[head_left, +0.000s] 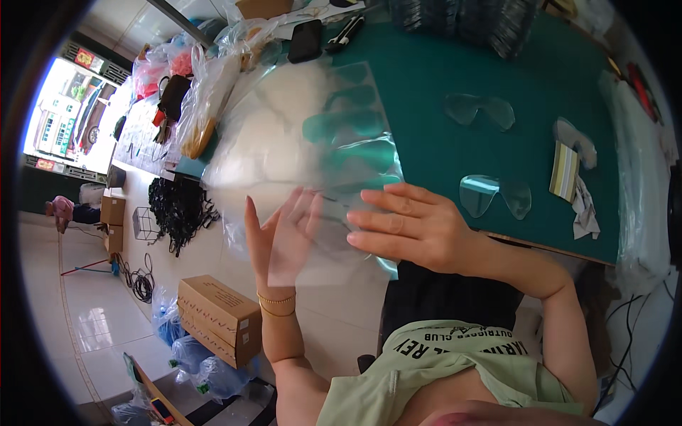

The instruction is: The recorder is cleaning and preparing plastic safety visors or goggles at a workbench.

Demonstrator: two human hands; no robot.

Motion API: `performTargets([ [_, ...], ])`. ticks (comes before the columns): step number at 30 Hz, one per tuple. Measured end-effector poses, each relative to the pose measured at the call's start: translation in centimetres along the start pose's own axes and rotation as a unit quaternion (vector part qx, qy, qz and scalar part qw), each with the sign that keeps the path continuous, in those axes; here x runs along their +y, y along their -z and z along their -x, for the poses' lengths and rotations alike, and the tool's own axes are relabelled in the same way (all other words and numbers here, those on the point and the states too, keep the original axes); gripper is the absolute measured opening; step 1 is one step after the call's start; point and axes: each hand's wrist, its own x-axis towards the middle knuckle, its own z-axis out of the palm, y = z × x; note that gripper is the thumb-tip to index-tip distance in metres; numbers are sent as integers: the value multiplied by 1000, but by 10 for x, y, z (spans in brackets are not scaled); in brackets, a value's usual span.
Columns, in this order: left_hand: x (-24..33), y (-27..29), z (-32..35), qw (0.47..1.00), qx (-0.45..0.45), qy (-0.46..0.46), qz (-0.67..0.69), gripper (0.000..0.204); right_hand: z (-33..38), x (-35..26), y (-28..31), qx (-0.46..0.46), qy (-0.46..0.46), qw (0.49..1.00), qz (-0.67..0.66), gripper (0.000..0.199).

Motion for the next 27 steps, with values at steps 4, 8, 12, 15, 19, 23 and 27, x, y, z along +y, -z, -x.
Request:
performTargets([
  [4,3,-3,-73,984,-28,-9,-174,52,15,-21,29,-79,61,992,-73,32],
  [8,-21,-13,-92,940,-34,-87,-329,21,12,-8,48,-157,44,983,-85,40],
  [12,-40,-40,-71,875,-60,-155,-454,16,-4,34,42,-64,-121,988,-66,32],
  [15,-57,-60,-59,811,-82,-169,-553,17,-20,38,29,-12,-152,987,-42,29],
  [19,-64,-63,-53,797,-172,-169,-554,12,-21,41,23,-7,-170,983,-67,27],
  [23,-54,-55,-50,748,-259,-177,-585,8,-24,41,33,-33,-192,976,-100,20],
  [27,-38,-59,-49,671,-278,-190,-661,7,-26,48,29,-51,-165,979,-107,16],
])
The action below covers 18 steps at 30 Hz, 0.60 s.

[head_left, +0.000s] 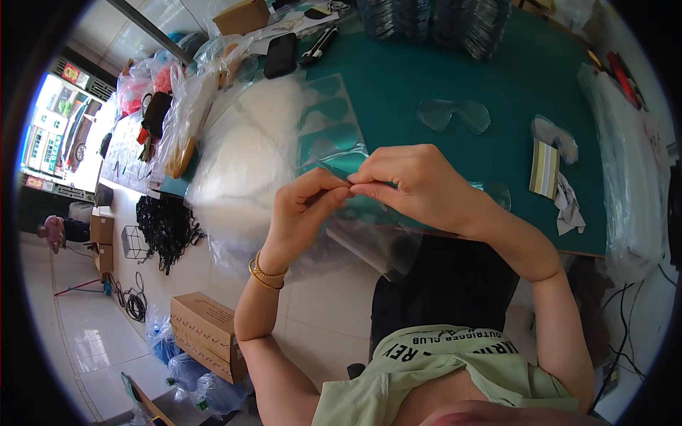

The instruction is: The recorder is cleaning and preparing plastic safety visors or goggles at a workbench.

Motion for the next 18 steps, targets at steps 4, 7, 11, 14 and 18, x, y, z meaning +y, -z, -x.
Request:
performTargets([
  [4,1,25,-3,998,42,40,-18,10,-10,0,11,33,-106,993,-40,7],
  [7,-34,86,-26,984,150,59,-78,17,-5,16,35,239,-174,946,-135,12],
  [11,-94,179,-61,961,223,64,-149,19,12,18,46,355,-190,902,-155,19],
  [14,-144,223,-85,901,216,80,-369,26,35,16,45,354,-211,903,-122,18],
  [18,-149,206,-98,747,294,-6,-596,57,63,19,68,395,-229,890,-10,11],
])
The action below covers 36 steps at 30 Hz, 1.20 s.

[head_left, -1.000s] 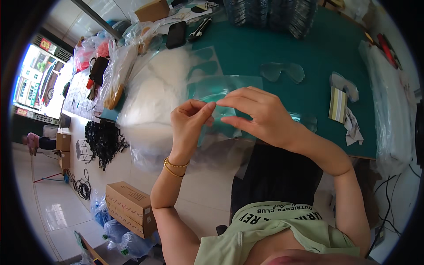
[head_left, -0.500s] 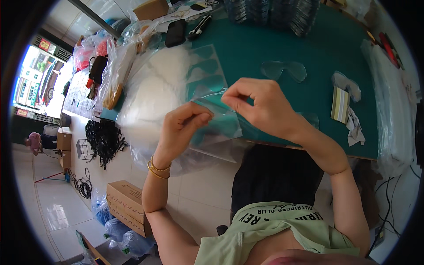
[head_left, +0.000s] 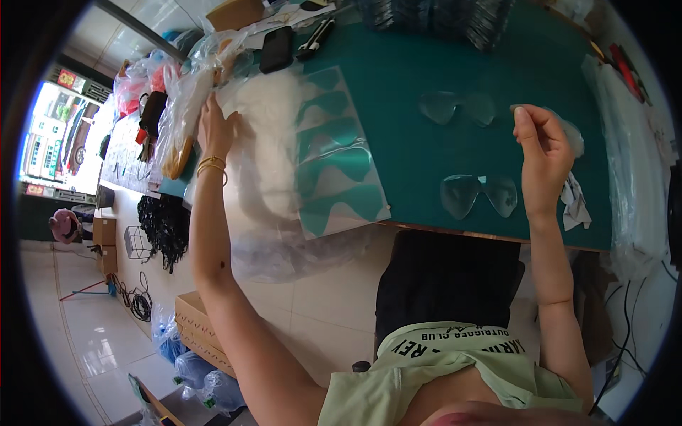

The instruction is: The recorder is cleaning and preparing plastic safety visors or goggles at a workbench.

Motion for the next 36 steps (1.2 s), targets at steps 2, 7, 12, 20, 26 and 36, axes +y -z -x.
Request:
performTargets([
  [2,66,33,-6,996,-7,-32,78,56,-3,4,17,36,58,996,57,8],
  [7,248,131,87,561,-282,165,760,37,12,8,35,-34,394,889,231,19],
  [12,321,144,156,299,-323,259,860,21,65,19,21,-109,483,850,178,27],
  [20,328,149,202,434,-366,167,806,16,105,32,118,-80,-220,960,-154,56],
  [26,332,138,196,509,-398,130,752,12,99,37,125,-112,-308,936,-131,31],
  [36,354,107,175,794,-242,125,543,6,59,54,104,-144,-316,938,17,13],
])
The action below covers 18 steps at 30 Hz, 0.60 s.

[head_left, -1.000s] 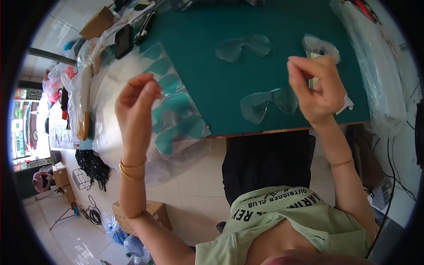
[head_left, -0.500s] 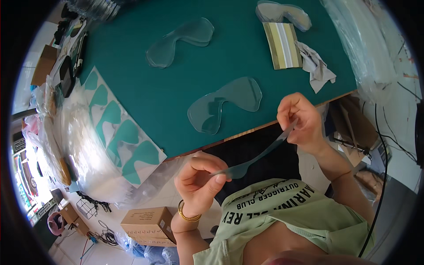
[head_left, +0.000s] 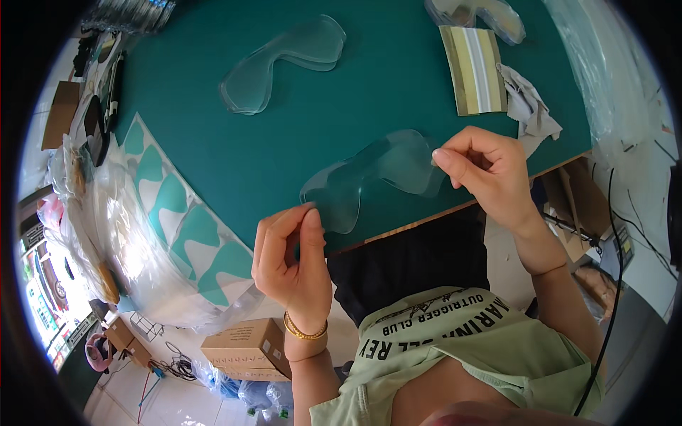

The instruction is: The recorder is cleaning and preparing plastic safety visors or goggles at a workbench.

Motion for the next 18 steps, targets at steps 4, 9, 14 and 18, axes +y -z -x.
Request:
performTargets([
  [4,-2,-13,-2,998,20,50,-26,18,-5,5,-1,-3,-25,999,31,16],
  [9,-2,-12,-4,997,39,52,-40,30,-10,3,-6,-8,-47,998,48,18],
  [14,-4,-14,-5,997,36,56,-32,33,-9,2,-5,-11,-58,996,63,19],
  [18,-2,-13,-6,997,40,56,-30,34,-9,4,-7,0,-49,998,49,23],
])
